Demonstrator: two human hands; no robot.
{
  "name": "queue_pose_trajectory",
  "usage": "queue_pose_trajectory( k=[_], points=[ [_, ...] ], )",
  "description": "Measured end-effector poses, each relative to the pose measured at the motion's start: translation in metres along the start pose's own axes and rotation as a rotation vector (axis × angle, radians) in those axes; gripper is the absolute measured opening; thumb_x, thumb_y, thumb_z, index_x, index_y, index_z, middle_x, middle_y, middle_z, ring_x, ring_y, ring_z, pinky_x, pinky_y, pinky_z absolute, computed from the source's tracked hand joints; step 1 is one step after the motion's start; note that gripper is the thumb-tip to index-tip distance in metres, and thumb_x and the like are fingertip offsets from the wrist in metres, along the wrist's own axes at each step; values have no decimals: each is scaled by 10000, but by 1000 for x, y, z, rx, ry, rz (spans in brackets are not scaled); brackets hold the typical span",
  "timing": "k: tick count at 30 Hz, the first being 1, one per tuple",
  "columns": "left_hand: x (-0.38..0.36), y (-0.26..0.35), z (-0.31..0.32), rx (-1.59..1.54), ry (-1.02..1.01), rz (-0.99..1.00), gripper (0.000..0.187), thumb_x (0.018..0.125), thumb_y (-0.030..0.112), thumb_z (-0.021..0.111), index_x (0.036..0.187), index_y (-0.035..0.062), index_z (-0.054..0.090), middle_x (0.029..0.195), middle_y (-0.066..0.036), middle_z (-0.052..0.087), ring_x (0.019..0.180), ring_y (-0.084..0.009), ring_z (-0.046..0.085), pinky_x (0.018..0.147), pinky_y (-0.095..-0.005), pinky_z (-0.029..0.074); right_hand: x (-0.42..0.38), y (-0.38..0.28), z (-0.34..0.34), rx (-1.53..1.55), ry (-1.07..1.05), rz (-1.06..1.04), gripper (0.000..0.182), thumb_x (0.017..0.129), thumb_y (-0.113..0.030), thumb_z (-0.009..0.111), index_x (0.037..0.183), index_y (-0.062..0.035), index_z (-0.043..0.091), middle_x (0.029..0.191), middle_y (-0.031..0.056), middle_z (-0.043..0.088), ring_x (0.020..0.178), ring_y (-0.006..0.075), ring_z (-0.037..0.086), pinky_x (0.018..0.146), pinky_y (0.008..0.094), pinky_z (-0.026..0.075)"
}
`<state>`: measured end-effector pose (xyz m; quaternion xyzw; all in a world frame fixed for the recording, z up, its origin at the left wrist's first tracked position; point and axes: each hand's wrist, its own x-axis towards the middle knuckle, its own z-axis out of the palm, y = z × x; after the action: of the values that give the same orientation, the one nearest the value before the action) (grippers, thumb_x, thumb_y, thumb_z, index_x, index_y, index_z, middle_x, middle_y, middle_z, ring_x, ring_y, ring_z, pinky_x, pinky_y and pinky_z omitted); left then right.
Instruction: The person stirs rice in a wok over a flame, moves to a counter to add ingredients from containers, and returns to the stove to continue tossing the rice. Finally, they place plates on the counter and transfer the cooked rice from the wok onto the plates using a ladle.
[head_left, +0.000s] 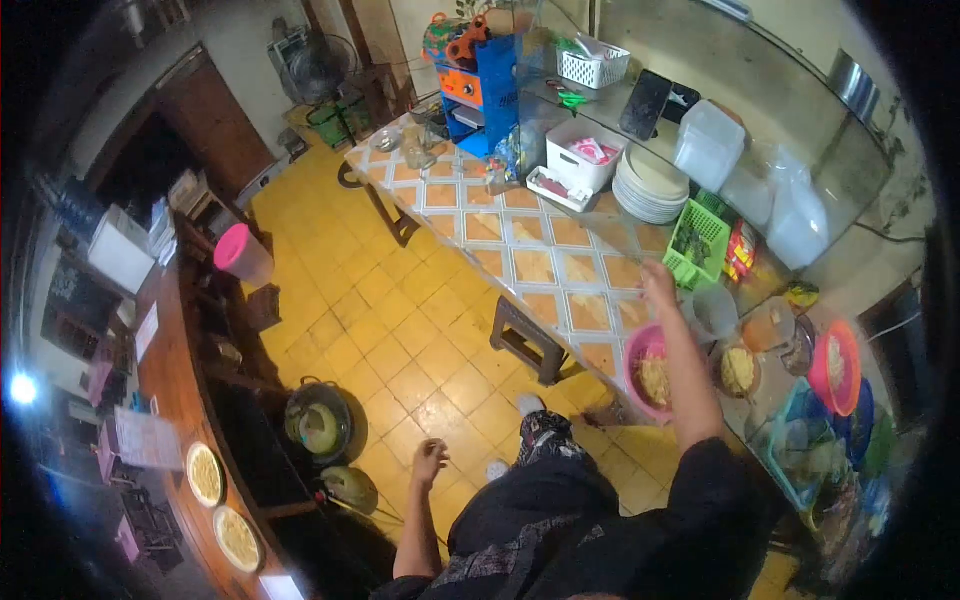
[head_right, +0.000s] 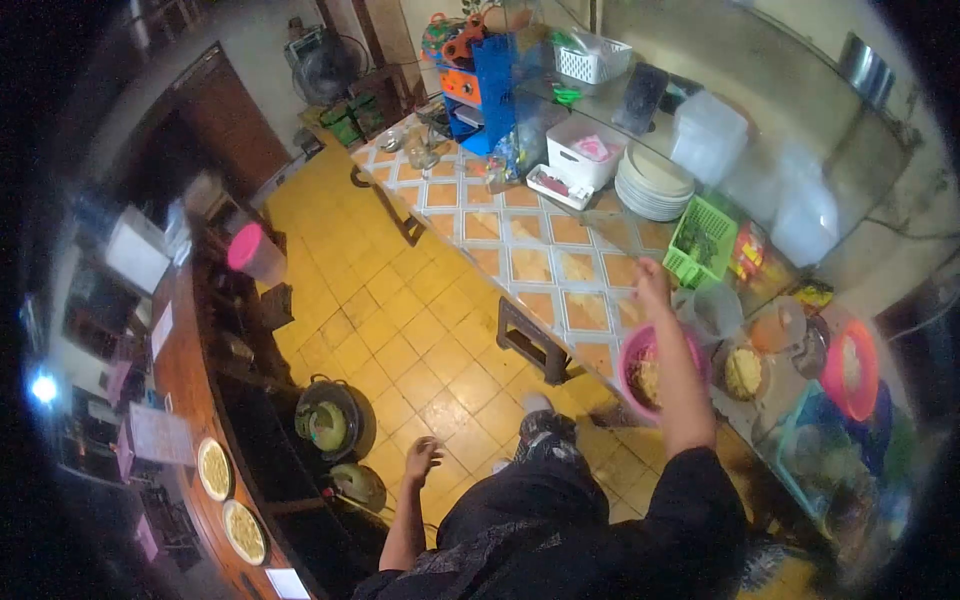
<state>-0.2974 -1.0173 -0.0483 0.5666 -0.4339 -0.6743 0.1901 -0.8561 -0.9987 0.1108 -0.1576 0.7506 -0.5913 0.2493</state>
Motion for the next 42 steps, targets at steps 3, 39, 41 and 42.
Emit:
queue_pose_trajectory(
  k=[3, 39, 41, 42],
  points=[
    [43, 6, 16, 76, -131, -50, 232, 851, 223, 558, 1012, 63, 508, 890, -58, 587, 711, -179, 591, 584, -290, 479, 111, -10, -10, 143, 72, 71, 323, 828, -184, 536, 1125, -67, 492, 887, 82, 573, 664, 178, 563, 530, 300, 469],
    [247, 344, 287, 285, -492, 370, 392, 863, 264, 551, 1149, 9, 467, 968, -139, 599, 829, -189, 603, 718, -309, 484, 191, 23, -151, -783, 360, -133, 394, 894, -235, 475, 1154, 61, 457, 1075, 183, 551, 936, 270, 553, 811, 355, 429],
    [232, 348, 286, 136, -568, 233, 424, 887, 320, 511, 1185, 24, 444, 1017, -114, 582, 868, -174, 582, 759, -311, 470, 197, 10, -111, -834, 274, -228, 396, 900, -232, 469, 1156, 70, 455, 1088, 188, 551, 951, 273, 553, 820, 355, 426],
    [225, 349, 283, 55, -589, 131, 427, 904, 330, 481, 1209, 36, 424, 1049, -92, 573, 900, -164, 571, 793, -317, 460, 207, -5, -80, -852, 223, -278, 397, 903, -231, 466, 1157, 75, 454, 1095, 190, 551, 958, 274, 554, 825, 355, 424]
  ],
)
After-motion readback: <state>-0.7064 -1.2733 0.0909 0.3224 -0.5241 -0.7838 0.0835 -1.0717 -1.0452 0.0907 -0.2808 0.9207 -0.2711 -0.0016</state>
